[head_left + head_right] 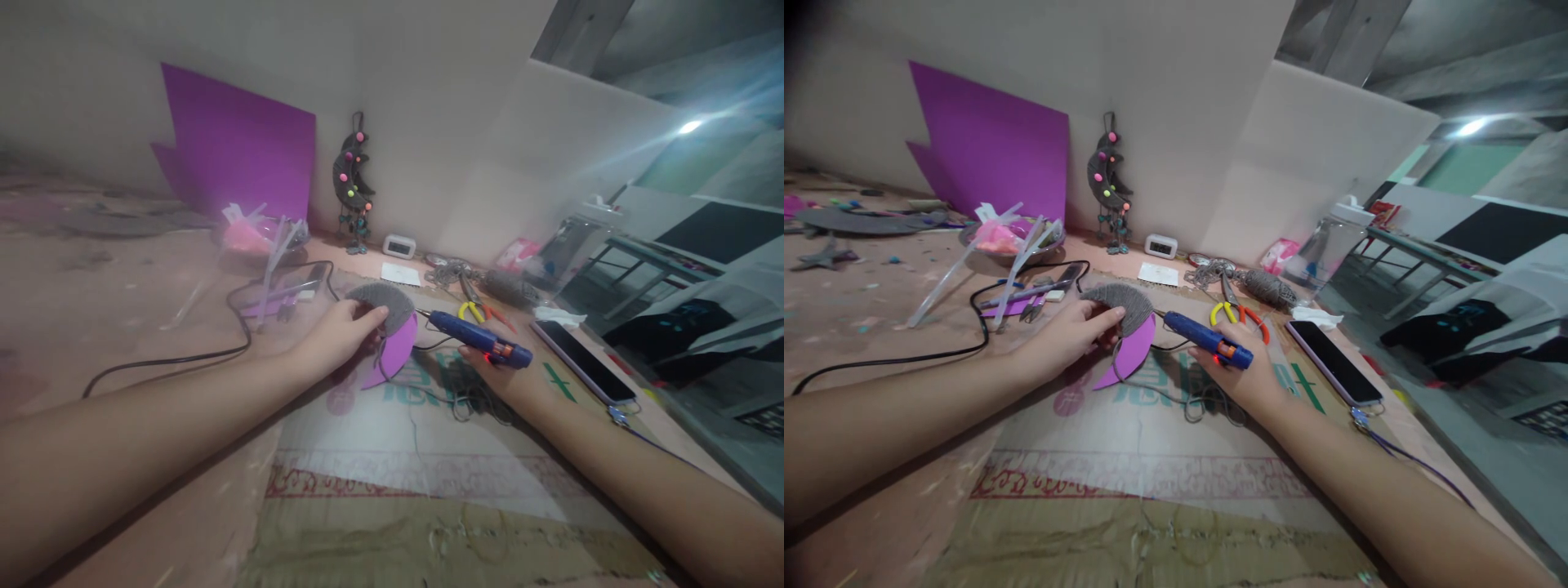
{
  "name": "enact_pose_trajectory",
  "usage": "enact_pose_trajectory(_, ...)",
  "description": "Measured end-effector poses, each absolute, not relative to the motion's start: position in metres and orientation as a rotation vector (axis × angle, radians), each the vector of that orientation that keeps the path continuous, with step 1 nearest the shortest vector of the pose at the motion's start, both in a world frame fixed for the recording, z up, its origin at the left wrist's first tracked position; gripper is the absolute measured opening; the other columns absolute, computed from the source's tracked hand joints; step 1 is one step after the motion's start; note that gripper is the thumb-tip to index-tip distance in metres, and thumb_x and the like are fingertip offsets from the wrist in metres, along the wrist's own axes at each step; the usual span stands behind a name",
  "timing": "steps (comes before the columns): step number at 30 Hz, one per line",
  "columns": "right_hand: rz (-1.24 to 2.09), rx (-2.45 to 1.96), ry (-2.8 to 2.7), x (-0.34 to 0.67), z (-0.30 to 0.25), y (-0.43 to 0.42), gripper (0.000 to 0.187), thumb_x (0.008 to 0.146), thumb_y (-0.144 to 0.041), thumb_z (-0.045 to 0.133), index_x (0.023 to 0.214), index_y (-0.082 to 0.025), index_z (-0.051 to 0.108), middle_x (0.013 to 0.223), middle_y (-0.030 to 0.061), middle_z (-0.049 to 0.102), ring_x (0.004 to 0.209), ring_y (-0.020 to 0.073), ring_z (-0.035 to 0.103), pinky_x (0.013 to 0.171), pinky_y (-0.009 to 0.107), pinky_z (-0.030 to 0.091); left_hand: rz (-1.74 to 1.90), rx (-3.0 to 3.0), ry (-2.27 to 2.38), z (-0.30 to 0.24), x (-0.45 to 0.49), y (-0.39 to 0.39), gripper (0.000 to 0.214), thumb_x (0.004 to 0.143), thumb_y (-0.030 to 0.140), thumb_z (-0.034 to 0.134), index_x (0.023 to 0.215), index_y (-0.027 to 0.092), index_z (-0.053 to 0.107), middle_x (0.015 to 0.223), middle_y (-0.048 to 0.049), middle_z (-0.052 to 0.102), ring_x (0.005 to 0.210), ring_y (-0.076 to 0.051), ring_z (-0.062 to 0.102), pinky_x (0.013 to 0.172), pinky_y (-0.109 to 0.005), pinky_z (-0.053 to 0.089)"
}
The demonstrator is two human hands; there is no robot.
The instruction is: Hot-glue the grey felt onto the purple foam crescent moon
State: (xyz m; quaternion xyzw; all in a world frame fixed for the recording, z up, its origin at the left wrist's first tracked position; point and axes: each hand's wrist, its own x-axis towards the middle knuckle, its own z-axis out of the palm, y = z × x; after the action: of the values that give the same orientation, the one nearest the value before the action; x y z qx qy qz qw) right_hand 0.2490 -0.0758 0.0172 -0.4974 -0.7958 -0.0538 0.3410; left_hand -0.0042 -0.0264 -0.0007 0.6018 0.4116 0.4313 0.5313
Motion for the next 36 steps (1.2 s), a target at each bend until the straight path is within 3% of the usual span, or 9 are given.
enact_pose_trajectory(6,-0.126,-1.333,-2.023,0.253,0.008,-0.068,0.024,0.081,-0.041,0.061,0.069,-0.023,0.052,0.063,0.0002,0.055,0.061,0.0177,0.053,0.057,0.030,0.042,1.028,1.472,0.991,-0.001,-0.004,-0.026,0.030,0.083,0.041,0.057,0.068,0.015,0.055,0.059,0.0000,0.056,0.051,-0.010,0.051,0.048,-0.022,0.036)
enact_pose_trajectory(13,0.204,-1.416,-1.831,0.248,0.008,-0.067,0.022,0.082,-0.044,0.061,0.080,-0.022,0.057,0.066,0.0014,0.063,0.060,0.0186,0.060,0.059,0.031,0.050,1.026,1.462,0.999,-0.003,-0.004,-0.026,0.030,0.082,0.042,0.058,0.067,0.016,0.054,0.059,0.0007,0.056,0.053,-0.011,0.051,0.051,-0.023,0.038)
enact_pose_trajectory(17,0.221,-1.401,-1.806,0.245,0.017,-0.071,0.023,0.085,-0.042,0.057,0.077,-0.021,0.058,0.074,0.0045,0.068,0.073,0.0205,0.066,0.072,0.032,0.053,1.028,1.521,1.009,-0.005,-0.004,-0.025,0.034,0.082,0.046,0.058,0.067,0.015,0.056,0.059,0.0003,0.056,0.053,-0.013,0.052,0.054,-0.025,0.039)
enact_pose_trajectory(22,0.376,-1.336,-1.784,0.247,0.031,-0.064,0.023,0.084,-0.042,0.061,0.093,-0.022,0.059,0.090,0.0063,0.071,0.088,0.0226,0.067,0.078,0.034,0.053,1.060,1.513,0.968,-0.008,-0.003,-0.025,0.030,0.081,0.044,0.059,0.070,0.016,0.057,0.061,-0.0009,0.058,0.055,-0.014,0.053,0.054,-0.025,0.040)
enact_pose_trajectory(31,0.375,-1.473,-1.795,0.243,0.043,0.031,0.036,0.072,-0.037,0.074,0.100,-0.017,0.065,0.099,0.0087,0.072,0.093,0.0246,0.065,0.089,0.040,0.049,1.053,1.485,0.995,-0.011,-0.002,-0.026,0.033,0.081,0.048,0.058,0.071,0.017,0.055,0.058,0.0011,0.054,0.051,-0.013,0.049,0.048,-0.024,0.035)
enact_pose_trajectory(36,0.472,-1.559,-1.720,0.243,0.028,0.088,0.031,0.068,-0.030,0.076,0.093,-0.014,0.067,0.081,0.0068,0.072,0.080,0.0223,0.065,0.077,0.038,0.052,1.028,1.489,1.007,-0.008,-0.002,-0.026,0.032,0.082,0.047,0.058,0.072,0.016,0.055,0.058,0.0024,0.054,0.052,-0.012,0.048,0.050,-0.024,0.035)
